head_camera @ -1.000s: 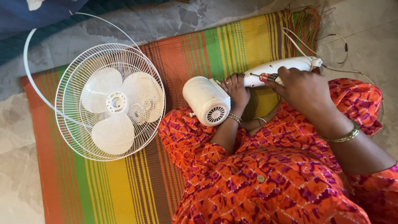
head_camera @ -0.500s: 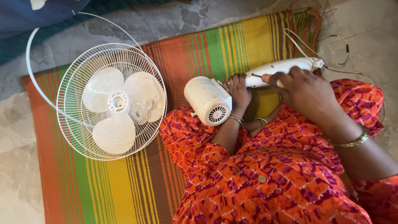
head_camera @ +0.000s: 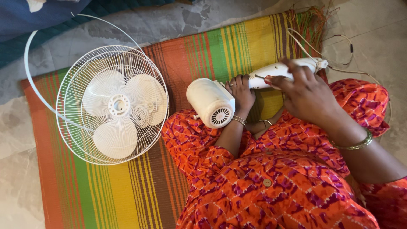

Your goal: The person disassembles a white pedestal fan, removing the front grill and fan blades. They then use a screwdriver to loosen screws on the fan's motor housing.

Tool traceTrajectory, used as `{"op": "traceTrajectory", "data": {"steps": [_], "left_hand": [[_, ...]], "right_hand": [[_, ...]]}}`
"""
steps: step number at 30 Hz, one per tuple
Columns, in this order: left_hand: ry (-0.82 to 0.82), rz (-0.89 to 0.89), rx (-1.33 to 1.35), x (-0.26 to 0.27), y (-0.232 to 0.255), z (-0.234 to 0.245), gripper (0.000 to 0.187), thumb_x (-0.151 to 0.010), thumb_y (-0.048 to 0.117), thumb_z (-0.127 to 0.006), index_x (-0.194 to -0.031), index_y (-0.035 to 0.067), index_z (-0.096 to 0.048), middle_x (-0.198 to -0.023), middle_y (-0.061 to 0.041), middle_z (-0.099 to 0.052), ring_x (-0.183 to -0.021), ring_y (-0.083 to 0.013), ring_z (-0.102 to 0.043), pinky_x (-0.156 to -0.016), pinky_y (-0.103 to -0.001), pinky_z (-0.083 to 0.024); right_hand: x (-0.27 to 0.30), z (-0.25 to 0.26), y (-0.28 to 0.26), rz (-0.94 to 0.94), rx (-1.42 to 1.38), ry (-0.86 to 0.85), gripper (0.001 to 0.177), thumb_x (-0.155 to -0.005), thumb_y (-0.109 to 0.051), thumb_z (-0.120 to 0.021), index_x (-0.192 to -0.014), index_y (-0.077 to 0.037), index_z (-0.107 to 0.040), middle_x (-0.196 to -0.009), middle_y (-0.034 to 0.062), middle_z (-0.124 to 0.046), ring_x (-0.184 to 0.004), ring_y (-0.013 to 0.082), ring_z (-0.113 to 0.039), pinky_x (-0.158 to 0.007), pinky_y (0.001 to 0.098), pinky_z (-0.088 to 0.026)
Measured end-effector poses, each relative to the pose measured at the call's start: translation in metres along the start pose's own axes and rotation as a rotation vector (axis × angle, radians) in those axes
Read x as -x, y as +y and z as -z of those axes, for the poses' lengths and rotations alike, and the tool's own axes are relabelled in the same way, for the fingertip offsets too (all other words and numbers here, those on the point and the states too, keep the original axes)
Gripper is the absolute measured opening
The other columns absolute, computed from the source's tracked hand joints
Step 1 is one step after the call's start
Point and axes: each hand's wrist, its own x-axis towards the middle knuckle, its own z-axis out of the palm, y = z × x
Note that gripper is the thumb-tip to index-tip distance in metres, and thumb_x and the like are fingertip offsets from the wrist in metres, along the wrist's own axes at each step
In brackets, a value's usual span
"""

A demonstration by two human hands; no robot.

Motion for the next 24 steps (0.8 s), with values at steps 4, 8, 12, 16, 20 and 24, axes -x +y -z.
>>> {"op": "traceTrajectory", "data": {"steps": [4,8,12,16,20,24], "left_hand": [[-0.011,-0.001,0.000,0.001,0.000,0.002,0.058,-0.070,0.013,-0.076,-0.126,0.012,-0.061,-0.126,-0.011,-0.058,-0.126,-0.0318,-0.052,-0.119,-0.056,-0.025],[0.000,-0.007,-0.007,0.000,-0.001,0.002,0.059,-0.070,0.012,-0.077,-0.126,0.012,-0.061,-0.127,-0.011,-0.058,-0.126,-0.0319,-0.052,-0.119,-0.057,-0.025],[0.010,-0.013,0.007,0.001,-0.002,0.002,0.059,-0.069,0.012,-0.077,-0.126,0.013,-0.060,-0.128,-0.011,-0.058,-0.127,-0.0307,-0.052,-0.120,-0.056,-0.025],[-0.006,-0.011,-0.017,0.002,-0.002,0.003,0.060,-0.069,0.014,-0.078,-0.126,0.013,-0.060,-0.127,-0.010,-0.058,-0.127,-0.0308,-0.052,-0.119,-0.056,-0.025],[-0.014,-0.010,-0.029,0.001,0.000,0.006,0.061,-0.070,0.016,-0.080,-0.127,0.013,-0.060,-0.128,-0.010,-0.058,-0.127,-0.0308,-0.051,-0.118,-0.056,-0.025],[-0.038,-0.014,-0.051,0.002,-0.001,0.008,0.064,-0.069,0.017,-0.081,-0.129,0.014,-0.059,-0.128,-0.010,-0.058,-0.127,-0.0301,-0.051,-0.118,-0.056,-0.025]], "right_hand": [[0.004,-0.014,-0.002,-0.313,0.038,-0.466,0.075,-0.094,-0.068,-0.050,-0.150,-0.018,-0.051,-0.108,0.0091,-0.074,-0.084,0.0211,-0.074,-0.067,0.0334,-0.060],[0.013,-0.020,-0.007,-0.389,-0.082,-0.631,0.044,-0.107,-0.055,-0.053,-0.131,-0.021,-0.065,-0.106,0.0020,-0.069,-0.088,0.0189,-0.072,-0.069,0.0345,-0.060],[0.024,-0.018,-0.006,-0.197,-0.225,-0.188,0.034,-0.094,-0.027,-0.069,-0.128,-0.030,-0.072,-0.099,0.0049,-0.063,-0.085,0.0207,-0.069,-0.069,0.0357,-0.059],[0.033,-0.010,0.002,-0.207,-0.262,-0.146,0.030,-0.093,-0.023,-0.072,-0.123,-0.026,-0.074,-0.098,0.0058,-0.063,-0.089,0.0218,-0.068,-0.068,0.0356,-0.059],[0.038,0.004,0.016,-0.264,-0.246,-0.141,0.016,-0.102,-0.021,-0.072,-0.117,-0.017,-0.074,-0.105,0.0043,-0.066,-0.093,0.0197,-0.066,-0.066,0.0316,-0.057],[0.046,0.014,0.032,-0.278,-0.245,0.028,0.026,-0.097,-0.018,-0.077,-0.123,-0.014,-0.077,-0.108,0.0059,-0.067,-0.093,0.0201,-0.066,-0.068,0.0322,-0.055]]}}
